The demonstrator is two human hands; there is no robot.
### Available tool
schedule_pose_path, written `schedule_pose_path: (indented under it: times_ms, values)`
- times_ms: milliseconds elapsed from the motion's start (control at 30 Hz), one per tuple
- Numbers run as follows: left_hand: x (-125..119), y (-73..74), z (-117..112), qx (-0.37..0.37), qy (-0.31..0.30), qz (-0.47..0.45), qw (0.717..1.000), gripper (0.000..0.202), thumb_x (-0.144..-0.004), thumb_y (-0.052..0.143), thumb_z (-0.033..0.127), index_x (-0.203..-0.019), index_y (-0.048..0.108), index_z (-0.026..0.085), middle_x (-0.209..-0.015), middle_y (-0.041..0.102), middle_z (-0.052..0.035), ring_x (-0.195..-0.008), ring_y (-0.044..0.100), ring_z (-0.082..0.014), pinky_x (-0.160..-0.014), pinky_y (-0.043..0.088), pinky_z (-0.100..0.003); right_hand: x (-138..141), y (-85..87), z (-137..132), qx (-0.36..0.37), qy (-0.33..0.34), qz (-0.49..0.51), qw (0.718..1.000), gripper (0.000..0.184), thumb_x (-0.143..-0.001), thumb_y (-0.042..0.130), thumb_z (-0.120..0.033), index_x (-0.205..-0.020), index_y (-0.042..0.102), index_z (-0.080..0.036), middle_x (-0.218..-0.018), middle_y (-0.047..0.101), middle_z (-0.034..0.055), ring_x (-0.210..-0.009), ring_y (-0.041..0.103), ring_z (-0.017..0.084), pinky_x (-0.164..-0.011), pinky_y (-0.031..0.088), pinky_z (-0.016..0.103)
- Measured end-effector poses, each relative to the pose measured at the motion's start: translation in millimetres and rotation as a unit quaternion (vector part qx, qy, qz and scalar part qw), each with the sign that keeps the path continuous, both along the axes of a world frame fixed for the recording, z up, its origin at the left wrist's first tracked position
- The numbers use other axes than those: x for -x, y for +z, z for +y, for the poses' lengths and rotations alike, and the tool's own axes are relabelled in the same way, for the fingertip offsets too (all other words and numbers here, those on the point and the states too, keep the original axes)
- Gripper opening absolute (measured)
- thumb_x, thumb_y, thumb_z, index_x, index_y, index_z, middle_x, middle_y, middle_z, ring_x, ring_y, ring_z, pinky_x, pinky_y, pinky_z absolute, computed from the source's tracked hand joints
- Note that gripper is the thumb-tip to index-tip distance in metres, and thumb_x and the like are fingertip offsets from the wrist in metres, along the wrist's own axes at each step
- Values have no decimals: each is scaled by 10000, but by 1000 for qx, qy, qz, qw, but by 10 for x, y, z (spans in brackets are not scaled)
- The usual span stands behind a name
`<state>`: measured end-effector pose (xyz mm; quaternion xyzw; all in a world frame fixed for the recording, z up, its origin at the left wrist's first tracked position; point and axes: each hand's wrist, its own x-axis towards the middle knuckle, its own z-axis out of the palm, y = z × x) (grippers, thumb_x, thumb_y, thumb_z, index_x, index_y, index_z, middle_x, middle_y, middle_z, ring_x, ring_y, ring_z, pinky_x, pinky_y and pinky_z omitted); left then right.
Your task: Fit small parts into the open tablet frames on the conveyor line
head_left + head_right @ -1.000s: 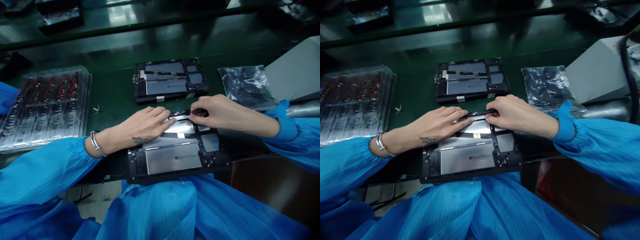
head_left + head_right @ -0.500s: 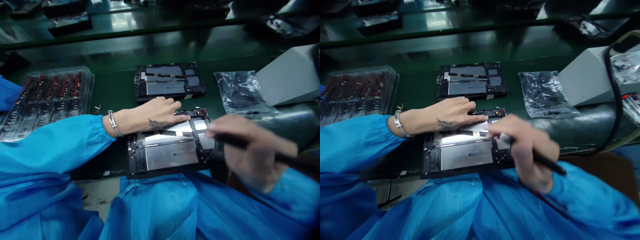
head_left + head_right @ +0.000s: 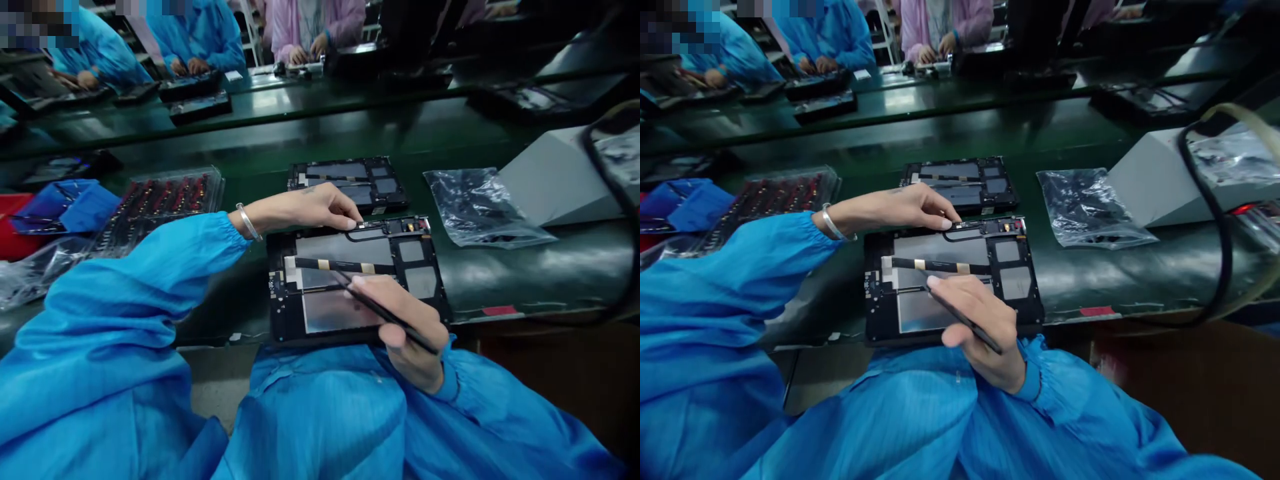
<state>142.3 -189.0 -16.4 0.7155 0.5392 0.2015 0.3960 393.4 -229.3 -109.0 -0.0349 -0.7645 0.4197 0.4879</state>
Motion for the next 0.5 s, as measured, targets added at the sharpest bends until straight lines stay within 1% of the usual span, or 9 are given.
schedule_pose_path:
  times_ms: [67,133,200,233,267,300,367,433,500]
  values:
    - [0,30,-22,6,11,-39,999,230,-875,709,267,-1043,790,134,-865,733,-37,-736,591,-119,-679,407,-227,-45,19,57,-31,-1,-36,999,485,-1070,545,-227,-1554,530,-257,-1262,741,67,-1158,717,230,-993,620,404]
    - [3,94,-59,-6,19,-69,997,210,-850,735,262,-1005,795,133,-856,718,-32,-747,586,-117,-689,408,-229,-133,77,184,-137,35,-81,987,554,-1045,529,-116,-1587,473,-214,-1294,733,93,-1217,704,232,-1029,616,411]
    - [17,199,-104,-25,30,-90,995,218,-838,757,266,-1007,799,135,-879,718,-32,-768,590,-116,-698,409,-226,-238,177,355,-291,83,-125,945,530,-1028,602,-165,-1551,521,-192,-1361,703,130,-1305,660,279,-1101,579,476]
    - [26,259,-126,-29,40,-104,993,238,-837,763,267,-1033,797,135,-898,720,-34,-766,592,-113,-690,406,-224,-286,238,438,-348,91,-146,922,507,-1017,639,-194,-1517,562,-224,-1396,686,120,-1326,645,283,-1138,552,493]
    - [36,315,-146,-26,53,-122,991,273,-840,764,263,-1081,787,138,-925,725,-36,-756,594,-109,-676,404,-222,-324,300,509,-372,82,-157,911,475,-1010,661,-210,-1478,600,-270,-1407,684,90,-1323,649,269,-1160,535,492]
    - [44,360,-163,-21,69,-144,987,317,-844,762,258,-1139,769,143,-947,729,-37,-737,595,-104,-656,401,-218,-351,361,564,-362,58,-159,916,437,-1010,669,-223,-1436,630,-317,-1401,691,54,-1303,663,245,-1168,530,481]
    - [49,401,-194,-21,105,-187,976,375,-848,758,232,-1213,726,156,-970,733,-28,-718,607,-95,-641,415,-206,-370,462,617,-270,-14,-133,954,354,-1015,669,-272,-1357,671,-361,-1361,714,12,-1264,683,213,-1149,548,468]
    - [31,371,-247,-49,132,-220,965,277,-822,768,174,-1093,726,131,-935,733,-16,-731,628,-81,-676,455,-184,-351,531,615,-155,-86,-76,981,304,-1002,688,-379,-1304,690,-345,-1322,725,21,-1256,680,227,-1118,567,492]
    - [-20,298,-356,-72,145,-267,950,156,-853,763,223,-931,684,113,-907,741,-32,-765,672,-93,-737,513,-188,-316,571,596,-79,-131,-27,988,302,-977,706,-451,-1252,702,-325,-1293,725,34,-1255,673,245,-1096,576,510]
